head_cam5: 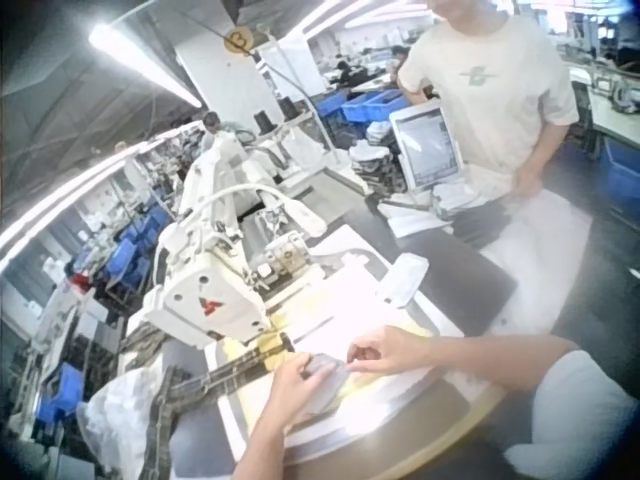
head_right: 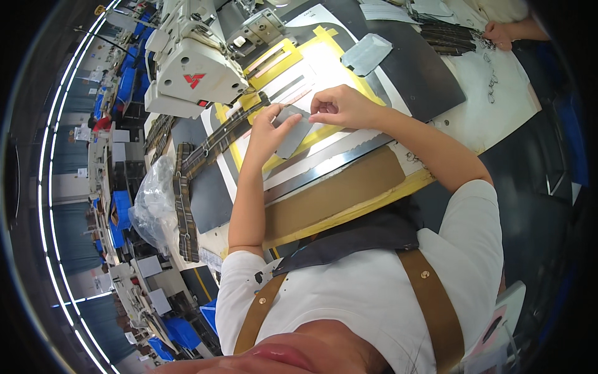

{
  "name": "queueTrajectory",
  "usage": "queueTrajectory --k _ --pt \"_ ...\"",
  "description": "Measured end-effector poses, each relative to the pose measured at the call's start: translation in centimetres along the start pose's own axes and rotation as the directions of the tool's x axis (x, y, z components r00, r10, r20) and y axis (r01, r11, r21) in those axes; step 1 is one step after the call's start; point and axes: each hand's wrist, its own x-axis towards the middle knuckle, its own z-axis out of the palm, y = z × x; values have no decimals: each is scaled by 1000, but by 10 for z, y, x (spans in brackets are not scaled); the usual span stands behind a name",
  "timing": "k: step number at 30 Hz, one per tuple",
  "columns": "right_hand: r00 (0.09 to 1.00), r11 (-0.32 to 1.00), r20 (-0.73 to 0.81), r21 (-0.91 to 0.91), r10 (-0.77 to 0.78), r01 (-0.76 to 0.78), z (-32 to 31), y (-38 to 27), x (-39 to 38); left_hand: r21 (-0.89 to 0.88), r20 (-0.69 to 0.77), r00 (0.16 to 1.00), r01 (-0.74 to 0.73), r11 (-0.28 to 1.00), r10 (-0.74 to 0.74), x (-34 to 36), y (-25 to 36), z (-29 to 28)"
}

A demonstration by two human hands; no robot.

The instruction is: The person sews a small rectangular fabric patch onto a plaid strap using an industrial sewing machine and thread.

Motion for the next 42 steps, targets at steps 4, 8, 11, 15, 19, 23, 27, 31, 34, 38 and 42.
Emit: queueTrajectory --k 4,8,11,15,19,23,27,31,34,38,42 --pt "999 999 -18 7 52 -52 -5 7 1 -220 -21 998 59 974 -65 10 3 4" --pt "988 966 21 207 155 -156 -10 12 -1 -434 79 967 251 865 -241 14 19 1" --pt "990 963 8 234 138 -136 -7 11 2 -454 48 973 222 863 -225 13 9 0" --pt "979 947 -25 263 200 -187 -7 10 1 -472 55 974 220 854 -221 12 17 4" --pt "974 968 83 119 213 -222 -7 2 0 -473 56 984 175 863 -168 10 7 13" --pt "993 986 -57 137 102 -93 -4 6 2 -390 58 994 106 915 -90 7 -2 15" --pt "988 970 -69 210 140 -123 -7 8 2 -424 124 978 207 882 -170 8 4 4" --pt "987 969 -44 202 152 -140 -6 9 1 -374 83 984 175 911 -155 5 4 3" --pt "988 971 -40 196 150 -139 -8 6 1 -367 0 987 152 918 -163 6 2 7" --pt "992 975 -75 204 104 -87 -5 14 2 -406 3 985 160 900 -174 7 1 10" --pt "992 986 -72 138 103 -92 -6 -3 -1 -311 57 989 147 939 -136 4 -4 15"
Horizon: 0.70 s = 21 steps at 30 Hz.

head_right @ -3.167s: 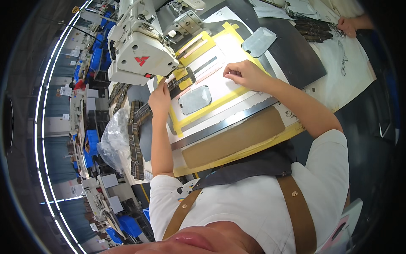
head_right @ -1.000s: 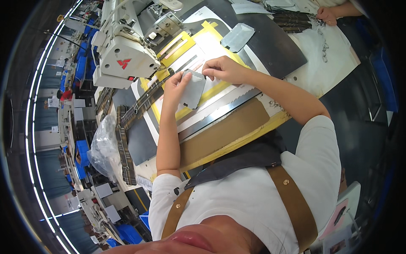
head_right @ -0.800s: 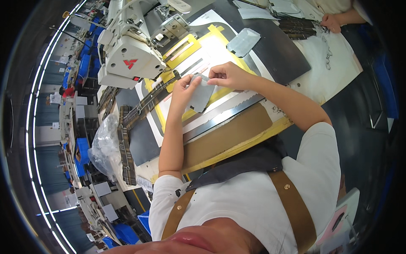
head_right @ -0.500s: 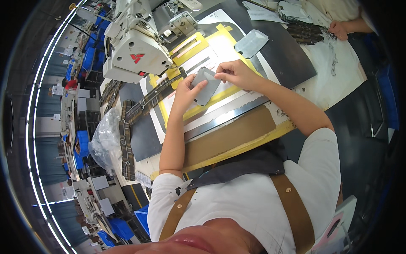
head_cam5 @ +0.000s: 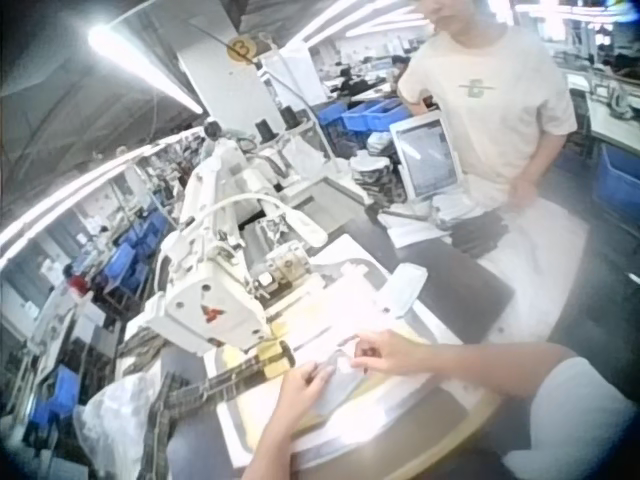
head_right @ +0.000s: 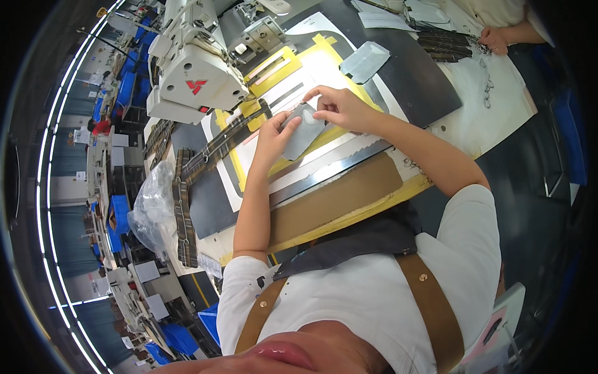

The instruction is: The person sews a small rectangular fabric patch onto a plaid strap using an industrial sewing machine and thread.

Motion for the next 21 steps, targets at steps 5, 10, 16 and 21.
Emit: queueTrajectory --k 5,10,16,21 --pt "983 997 -177 -69 -45 33 1 6 3 65 -152 982 -99 993 108 -8 6 3" --pt "995 998 -98 57 -20 25 2 18 3 73 -169 974 -142 987 152 -22 2 -16" --pt "998 989 54 -149 21 -12 6 13 3 82 -189 979 -61 995 76 -14 -63 -110" --pt "996 979 79 -202 35 -18 5 15 5 175 -203 978 -20 984 56 1 -78 -134"
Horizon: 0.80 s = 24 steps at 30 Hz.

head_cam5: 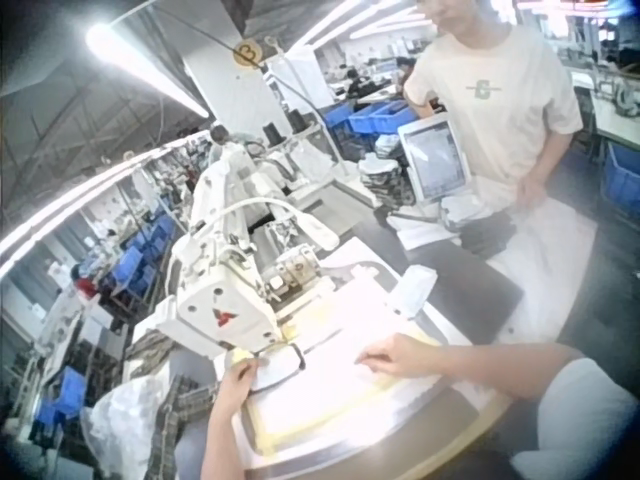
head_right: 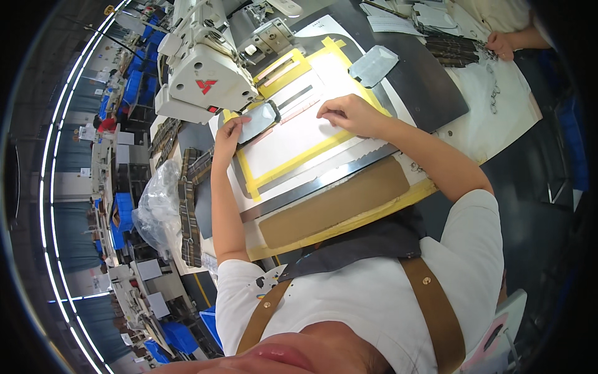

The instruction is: The person sews a small rectangular fabric patch onto a plaid strap using an industrial sewing machine and thread.

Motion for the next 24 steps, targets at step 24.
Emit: queueTrajectory --k 24 --pt "1000 1000 -12 2 3 -3 -2 -5 -4 117 -144 971 -176 978 192 -3 -1 22"
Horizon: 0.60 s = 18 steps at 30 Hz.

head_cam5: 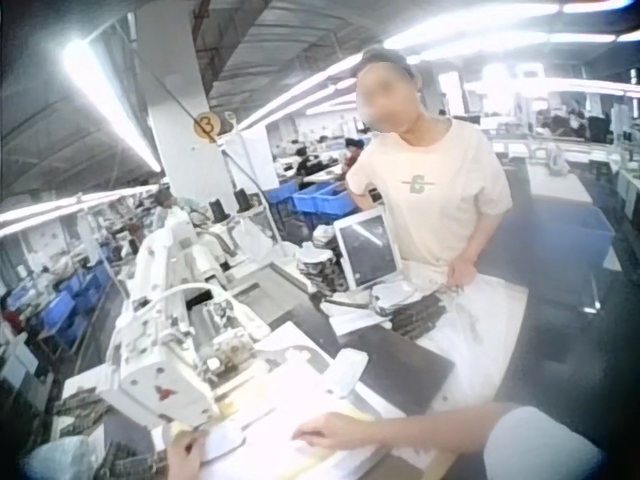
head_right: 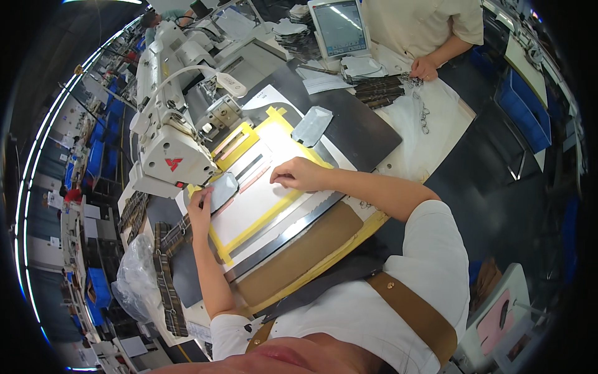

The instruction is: The person sews a small rectangular fabric patch onto a plaid strap using an industrial sewing machine and thread.

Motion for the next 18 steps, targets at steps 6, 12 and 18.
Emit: queueTrajectory --k 6,12,18 --pt "1000 999 -3 -37 6 -6 1 0 -1 11 -23 1000 0 1000 0 -2 2 3" --pt "1000 1000 -22 -12 -19 19 1 6 1 46 -29 1000 -3 999 5 2 0 5" --pt "974 876 216 454 68 -162 -40 -2 5 -2 -40 999 -18 1000 18 6 -2 10"
